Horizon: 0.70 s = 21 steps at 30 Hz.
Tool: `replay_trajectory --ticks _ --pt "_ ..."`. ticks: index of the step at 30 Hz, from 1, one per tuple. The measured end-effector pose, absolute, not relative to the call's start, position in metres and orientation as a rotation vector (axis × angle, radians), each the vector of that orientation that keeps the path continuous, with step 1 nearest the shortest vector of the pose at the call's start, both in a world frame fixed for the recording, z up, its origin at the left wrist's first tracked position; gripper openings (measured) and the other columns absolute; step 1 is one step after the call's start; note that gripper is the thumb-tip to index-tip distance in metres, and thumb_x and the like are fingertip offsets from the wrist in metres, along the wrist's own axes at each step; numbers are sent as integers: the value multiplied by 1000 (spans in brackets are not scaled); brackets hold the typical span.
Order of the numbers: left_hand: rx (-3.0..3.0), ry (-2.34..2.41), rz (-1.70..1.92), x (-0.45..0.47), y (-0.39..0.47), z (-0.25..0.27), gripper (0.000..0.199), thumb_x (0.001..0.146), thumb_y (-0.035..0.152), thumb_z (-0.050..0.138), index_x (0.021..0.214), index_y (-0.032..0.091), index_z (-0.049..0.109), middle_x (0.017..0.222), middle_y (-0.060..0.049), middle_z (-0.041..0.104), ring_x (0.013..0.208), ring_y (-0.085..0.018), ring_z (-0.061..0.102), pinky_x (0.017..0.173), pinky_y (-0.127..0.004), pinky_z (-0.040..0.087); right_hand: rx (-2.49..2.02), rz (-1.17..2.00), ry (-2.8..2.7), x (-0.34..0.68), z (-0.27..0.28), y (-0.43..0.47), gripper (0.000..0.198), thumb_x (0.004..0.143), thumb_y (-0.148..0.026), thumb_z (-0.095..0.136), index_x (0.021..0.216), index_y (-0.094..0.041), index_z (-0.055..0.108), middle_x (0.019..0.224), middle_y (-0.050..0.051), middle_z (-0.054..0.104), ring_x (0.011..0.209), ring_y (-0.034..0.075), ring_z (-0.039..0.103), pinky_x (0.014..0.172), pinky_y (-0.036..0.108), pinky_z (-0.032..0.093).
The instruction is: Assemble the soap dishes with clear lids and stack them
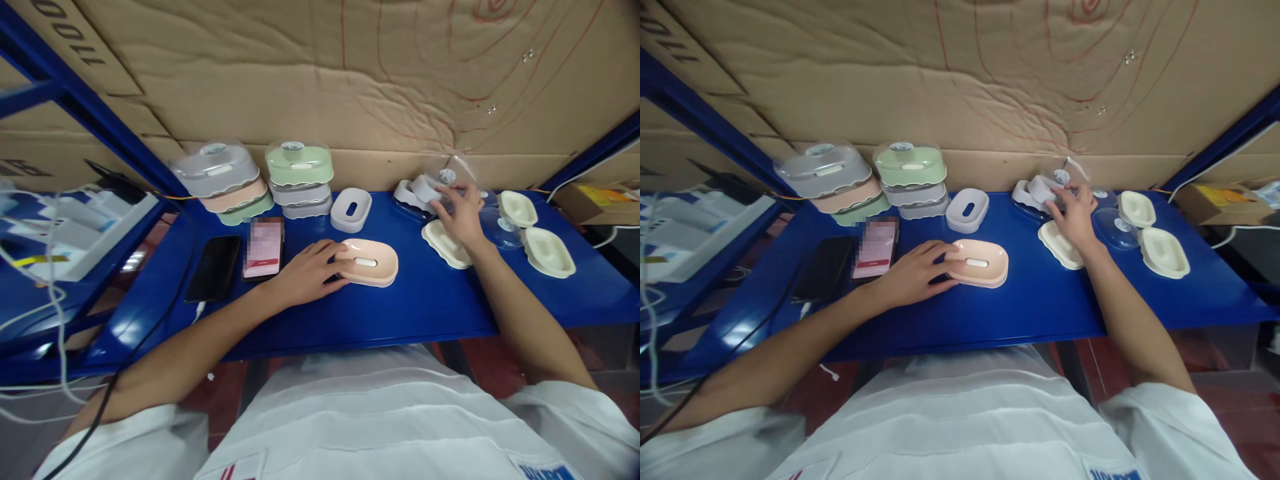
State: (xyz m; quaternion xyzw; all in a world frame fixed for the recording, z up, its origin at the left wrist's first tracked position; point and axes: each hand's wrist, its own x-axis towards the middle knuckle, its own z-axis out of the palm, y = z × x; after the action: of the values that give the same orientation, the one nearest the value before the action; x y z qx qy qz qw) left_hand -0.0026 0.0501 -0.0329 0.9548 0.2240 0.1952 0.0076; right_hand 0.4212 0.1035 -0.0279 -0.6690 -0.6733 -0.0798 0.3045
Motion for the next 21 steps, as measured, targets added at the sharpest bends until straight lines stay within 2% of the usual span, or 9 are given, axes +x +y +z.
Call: replay_trajectory --ticks 3,6,8,11,13,15,17,19,21 --pt "2969 695 614 -2 50 -33 30 106 35 66 134 25 72 141 -13 66 134 -33 60 111 -52 56 -1731 -256 -1690 421 -28 107 47 103 -56 53 133 -21 63 151 22 48 144 37 45 116 56 39" --pt "2973 704 611 -3 50 -33 31 107 35 65 135 25 72 142 -14 66 134 -33 60 111 -53 56 -1728 -325 -1566 429 -24 108 45 106 -42 45 139 -14 55 146 28 50 145 34 43 120 52 35" --pt "2994 702 603 -3 50 -33 31 107 36 64 135 25 71 142 -14 66 134 -33 60 111 -53 56 -1736 -343 -1542 435 -21 107 50 103 -30 44 148 -10 49 153 31 45 148 33 39 119 51 34" --pt "3032 689 593 -4 50 -33 32 109 37 62 136 23 71 142 -14 66 133 -34 60 110 -52 57 -1824 -371 -1538 441 -19 103 66 94 -18 48 160 -13 43 162 31 39 146 36 37 113 55 33" --pt "3042 689 594 -4 50 -33 32 109 37 61 136 23 71 142 -14 66 133 -34 60 110 -52 57 -1925 -417 -1485 445 -16 101 68 93 -19 55 160 -18 47 159 29 43 140 40 40 109 58 31" --pt "3041 691 595 -4 50 -33 31 109 37 61 136 23 70 142 -14 66 133 -34 59 110 -51 57 -1981 -438 -1431 448 -12 98 52 92 -26 64 144 -21 63 153 28 49 135 42 41 108 61 29" --pt "3043 687 609 -4 50 -34 31 109 37 61 135 24 70 142 -13 66 133 -33 60 110 -51 56 -1876 -378 -1395 451 -4 96 28 89 -29 70 116 -21 73 146 28 55 136 43 42 113 63 25" --pt "3043 683 631 -3 50 -34 30 108 36 62 135 24 70 142 -13 66 132 -33 60 110 -50 56 -1659 -261 -1344 448 7 94 16 88 -32 71 100 -22 67 134 25 62 132 40 50 115 62 30" --pt "3037 702 647 -3 50 -34 32 107 38 65 135 22 70 138 -13 68 127 -32 62 107 -48 57 -1455 -145 -1281 436 17 89 17 91 -38 67 99 -26 57 116 17 68 115 32 62 107 56 46"
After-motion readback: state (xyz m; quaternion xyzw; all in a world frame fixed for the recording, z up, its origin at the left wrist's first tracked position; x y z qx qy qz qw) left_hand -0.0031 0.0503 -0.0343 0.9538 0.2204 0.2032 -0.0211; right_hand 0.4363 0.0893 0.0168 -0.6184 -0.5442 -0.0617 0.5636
